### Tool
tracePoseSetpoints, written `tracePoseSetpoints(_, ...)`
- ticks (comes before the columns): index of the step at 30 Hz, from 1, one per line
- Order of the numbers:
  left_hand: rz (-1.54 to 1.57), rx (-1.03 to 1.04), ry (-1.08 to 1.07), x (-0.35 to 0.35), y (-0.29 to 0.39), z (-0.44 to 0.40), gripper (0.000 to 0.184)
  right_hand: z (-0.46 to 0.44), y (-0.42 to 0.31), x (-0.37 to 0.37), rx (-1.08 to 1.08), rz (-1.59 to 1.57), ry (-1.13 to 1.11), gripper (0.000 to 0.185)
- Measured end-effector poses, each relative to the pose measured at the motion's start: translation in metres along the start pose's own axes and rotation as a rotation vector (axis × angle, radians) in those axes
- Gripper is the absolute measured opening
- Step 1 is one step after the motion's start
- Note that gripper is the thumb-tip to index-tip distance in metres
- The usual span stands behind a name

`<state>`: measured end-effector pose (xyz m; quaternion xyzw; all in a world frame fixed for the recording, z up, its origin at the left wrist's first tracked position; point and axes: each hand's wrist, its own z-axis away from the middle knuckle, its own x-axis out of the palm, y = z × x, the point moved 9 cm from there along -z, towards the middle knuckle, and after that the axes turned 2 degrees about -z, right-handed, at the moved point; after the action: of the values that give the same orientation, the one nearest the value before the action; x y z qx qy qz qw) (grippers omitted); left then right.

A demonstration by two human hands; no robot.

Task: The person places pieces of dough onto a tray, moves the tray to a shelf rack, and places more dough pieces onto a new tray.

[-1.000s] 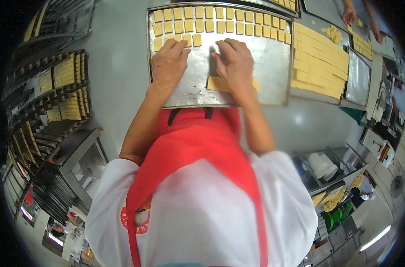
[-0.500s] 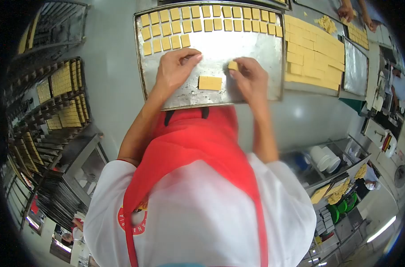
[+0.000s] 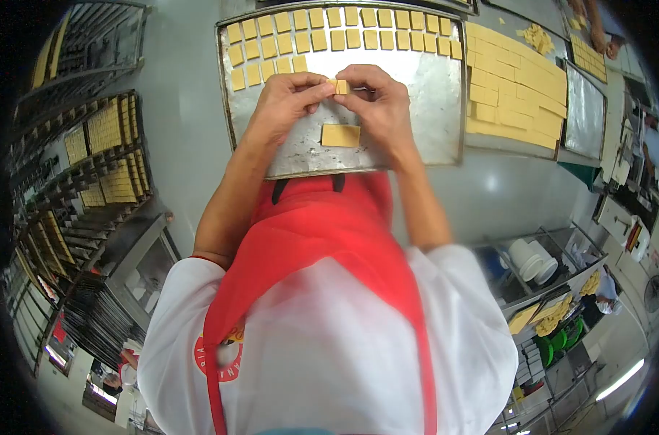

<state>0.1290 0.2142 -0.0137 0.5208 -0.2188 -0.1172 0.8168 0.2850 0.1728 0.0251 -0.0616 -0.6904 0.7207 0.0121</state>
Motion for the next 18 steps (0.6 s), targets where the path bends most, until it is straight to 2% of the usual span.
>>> tracePoseSetpoints(2,0.004,-0.012,0.012,0.000,-0.002,0.001,0.024,-0.003,0.000,0.000,0.003,-0.072,0.035,0.033)
tracePoseSetpoints(3,-0.246,0.158,0.149,-0.008,0.016,0.005,0.022,-0.005,0.001,0.000,0.005,-0.072,0.037,0.033)
tracePoseSetpoints(4,-0.496,0.329,0.284,-0.011,0.034,0.011,0.020,-0.007,-0.001,-0.003,-0.028,0.067,0.080,0.035)
tracePoseSetpoints(5,-0.496,0.328,0.283,-0.009,0.031,0.011,0.020,-0.008,-0.004,-0.007,-0.062,0.205,0.123,0.037)
tracePoseSetpoints(6,-0.773,0.503,0.391,-0.006,0.043,0.018,0.018,-0.010,-0.002,-0.009,-0.061,0.205,0.123,0.037)
tracePoseSetpoints(7,-1.050,0.680,0.497,0.003,0.051,0.027,0.016,-0.010,-0.012,-0.004,-0.206,0.518,0.084,0.039)
tracePoseSetpoints(8,-1.051,0.682,0.499,0.004,0.046,0.026,0.016,-0.008,-0.019,0.006,-0.352,0.831,0.042,0.041)
tracePoseSetpoints(10,-1.237,0.544,0.443,0.007,0.030,0.016,0.014,-0.005,-0.018,0.010,-0.414,0.855,0.019,0.043)
tracePoseSetpoints(16,-1.225,0.601,0.472,0.003,0.031,0.016,0.014,-0.014,-0.005,0.016,-0.381,0.845,0.060,0.038)
tracePoseSetpoints(18,-1.226,0.605,0.477,0.002,0.032,0.011,0.014,-0.020,-0.011,0.020,-0.472,0.865,0.101,0.034)
